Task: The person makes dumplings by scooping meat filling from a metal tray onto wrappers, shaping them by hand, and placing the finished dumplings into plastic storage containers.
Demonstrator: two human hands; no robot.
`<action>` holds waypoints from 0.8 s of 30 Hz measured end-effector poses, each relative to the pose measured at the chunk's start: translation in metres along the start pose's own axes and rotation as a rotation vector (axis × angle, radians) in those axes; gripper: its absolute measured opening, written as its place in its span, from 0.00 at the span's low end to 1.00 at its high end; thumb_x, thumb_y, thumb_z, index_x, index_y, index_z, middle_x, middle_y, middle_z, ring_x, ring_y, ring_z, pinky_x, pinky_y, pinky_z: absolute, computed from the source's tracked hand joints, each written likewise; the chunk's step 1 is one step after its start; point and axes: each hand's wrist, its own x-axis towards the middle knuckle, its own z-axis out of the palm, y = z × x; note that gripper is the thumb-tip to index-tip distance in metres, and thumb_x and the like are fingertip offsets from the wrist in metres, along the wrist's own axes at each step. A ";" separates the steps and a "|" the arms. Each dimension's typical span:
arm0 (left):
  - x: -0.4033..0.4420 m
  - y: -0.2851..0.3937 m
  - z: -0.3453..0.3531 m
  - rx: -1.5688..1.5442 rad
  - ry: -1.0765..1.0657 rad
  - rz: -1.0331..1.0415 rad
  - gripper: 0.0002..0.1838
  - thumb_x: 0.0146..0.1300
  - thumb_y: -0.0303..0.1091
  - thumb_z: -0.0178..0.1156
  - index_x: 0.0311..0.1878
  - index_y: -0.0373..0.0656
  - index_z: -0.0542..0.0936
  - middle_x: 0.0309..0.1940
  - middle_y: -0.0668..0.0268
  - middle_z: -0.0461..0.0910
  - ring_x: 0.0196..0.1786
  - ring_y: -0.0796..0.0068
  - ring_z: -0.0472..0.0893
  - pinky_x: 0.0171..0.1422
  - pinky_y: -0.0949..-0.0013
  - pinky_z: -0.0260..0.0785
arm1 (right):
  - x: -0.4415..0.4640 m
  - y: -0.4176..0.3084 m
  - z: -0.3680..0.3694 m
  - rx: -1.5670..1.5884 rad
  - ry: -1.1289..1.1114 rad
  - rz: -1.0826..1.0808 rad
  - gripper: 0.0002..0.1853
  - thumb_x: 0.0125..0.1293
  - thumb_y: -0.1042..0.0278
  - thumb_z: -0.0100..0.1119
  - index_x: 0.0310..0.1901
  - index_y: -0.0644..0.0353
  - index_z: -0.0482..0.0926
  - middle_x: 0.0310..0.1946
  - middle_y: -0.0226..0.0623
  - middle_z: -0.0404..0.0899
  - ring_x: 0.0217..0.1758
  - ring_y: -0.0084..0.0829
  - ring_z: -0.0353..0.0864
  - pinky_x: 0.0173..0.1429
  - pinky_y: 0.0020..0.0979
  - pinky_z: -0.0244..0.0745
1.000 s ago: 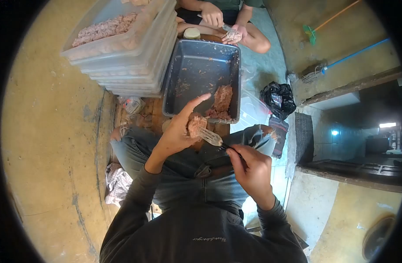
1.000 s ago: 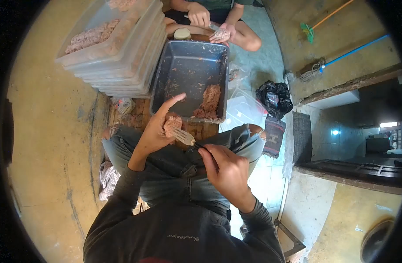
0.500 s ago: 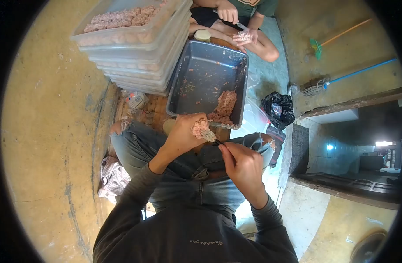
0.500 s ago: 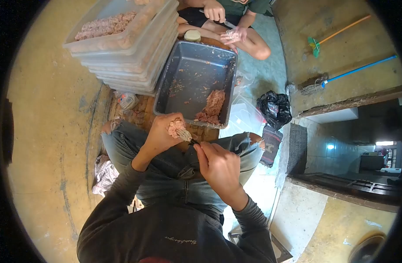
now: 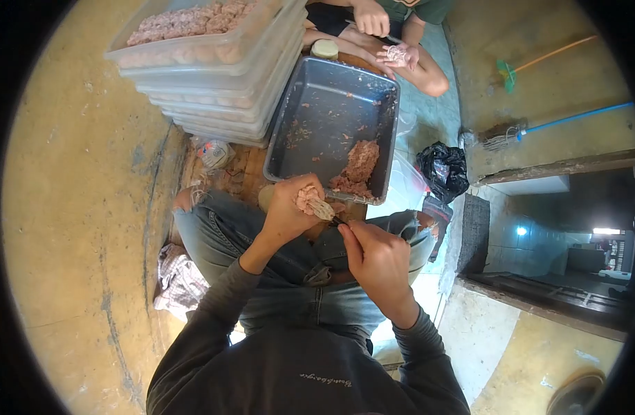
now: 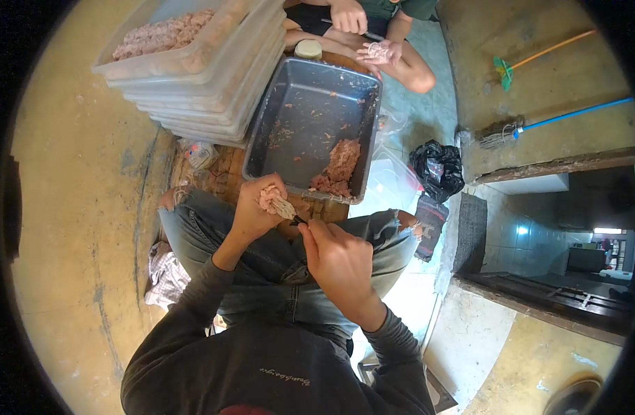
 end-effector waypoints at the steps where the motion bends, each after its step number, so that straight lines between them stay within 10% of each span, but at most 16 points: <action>1: 0.000 0.000 0.000 0.092 0.029 0.034 0.13 0.46 0.26 0.75 0.34 0.41 0.80 0.29 0.64 0.83 0.35 0.73 0.84 0.40 0.69 0.72 | 0.001 -0.002 0.000 -0.033 -0.015 0.009 0.10 0.71 0.63 0.64 0.31 0.57 0.80 0.22 0.38 0.79 0.21 0.42 0.81 0.24 0.38 0.74; 24: -0.002 -0.005 -0.004 -0.184 -0.109 -0.074 0.15 0.49 0.26 0.77 0.34 0.39 0.78 0.29 0.71 0.80 0.33 0.85 0.76 0.38 0.75 0.69 | 0.008 0.015 -0.016 0.272 -0.153 0.094 0.09 0.69 0.70 0.66 0.32 0.66 0.82 0.20 0.50 0.77 0.22 0.52 0.79 0.27 0.44 0.69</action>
